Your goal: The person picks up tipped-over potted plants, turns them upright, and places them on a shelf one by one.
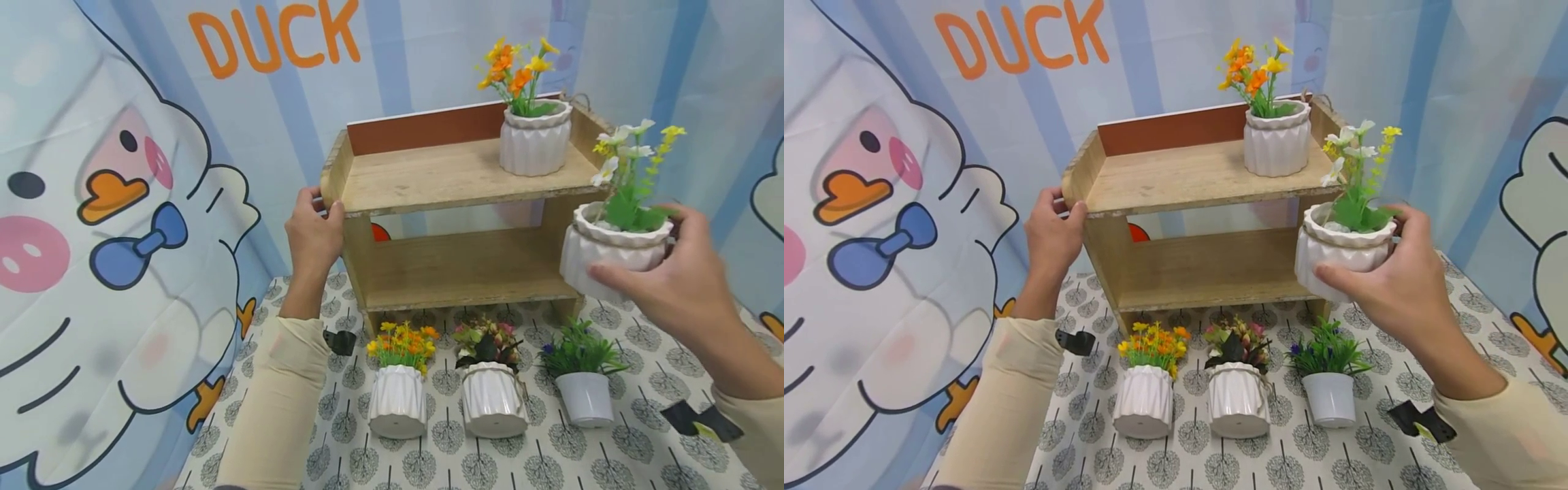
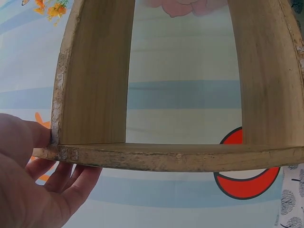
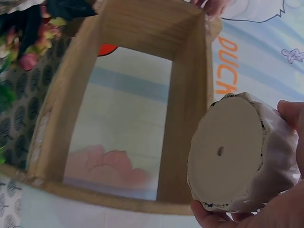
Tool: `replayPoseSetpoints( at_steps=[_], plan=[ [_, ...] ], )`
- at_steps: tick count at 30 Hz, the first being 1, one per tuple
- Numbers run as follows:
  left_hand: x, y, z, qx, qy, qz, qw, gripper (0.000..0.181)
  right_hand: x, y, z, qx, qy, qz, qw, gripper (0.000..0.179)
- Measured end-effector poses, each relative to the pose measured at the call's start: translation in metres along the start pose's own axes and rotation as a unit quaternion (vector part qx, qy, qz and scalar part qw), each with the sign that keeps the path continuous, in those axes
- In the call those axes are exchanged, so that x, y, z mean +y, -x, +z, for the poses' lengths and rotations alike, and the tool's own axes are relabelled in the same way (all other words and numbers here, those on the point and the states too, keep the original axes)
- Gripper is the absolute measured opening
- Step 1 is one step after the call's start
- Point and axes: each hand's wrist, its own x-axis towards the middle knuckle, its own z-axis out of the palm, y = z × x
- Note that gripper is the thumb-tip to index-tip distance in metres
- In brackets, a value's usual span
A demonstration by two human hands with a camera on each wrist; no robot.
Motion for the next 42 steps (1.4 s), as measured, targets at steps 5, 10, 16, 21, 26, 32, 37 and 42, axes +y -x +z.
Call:
replayPoseSetpoints(
  at_steps=[5, 10, 16, 21, 26, 32, 37, 42],
  plan=[
    [0.000, 0.000, 0.000, 0.000, 0.004, 0.002, 1.0000, 0.040, -0.014, -0.007, 0.009, -0.003, -0.011, -0.002, 0.9999, 0.107],
    [-0.001, 0.001, -0.001, -0.003, 0.011, 0.002, 0.9999, 0.041, -0.028, -0.015, 0.018, -0.014, -0.030, -0.006, 0.9994, 0.107],
    [-0.002, 0.000, -0.001, 0.000, 0.011, 0.005, 0.9999, 0.041, -0.045, -0.025, 0.028, -0.020, -0.052, -0.023, 0.9982, 0.106],
    [-0.002, 0.000, 0.000, 0.003, 0.009, 0.007, 0.9999, 0.040, -0.061, -0.035, 0.037, -0.006, -0.058, -0.044, 0.9974, 0.105],
    [-0.001, 0.001, 0.000, 0.002, 0.010, 0.006, 0.9999, 0.040, -0.073, -0.047, 0.047, 0.003, -0.056, -0.054, 0.9969, 0.106],
    [0.000, 0.002, 0.002, -0.003, 0.020, 0.004, 0.9998, 0.040, -0.082, -0.057, 0.057, 0.005, -0.058, -0.062, 0.9964, 0.109],
    [0.001, 0.002, 0.003, -0.003, 0.019, 0.005, 0.9998, 0.040, -0.086, -0.062, 0.062, 0.001, -0.053, -0.058, 0.9969, 0.108],
    [0.000, 0.001, 0.003, 0.001, 0.017, 0.010, 0.9998, 0.040, -0.092, -0.070, 0.070, 0.006, -0.062, -0.076, 0.9952, 0.104]
  ],
)
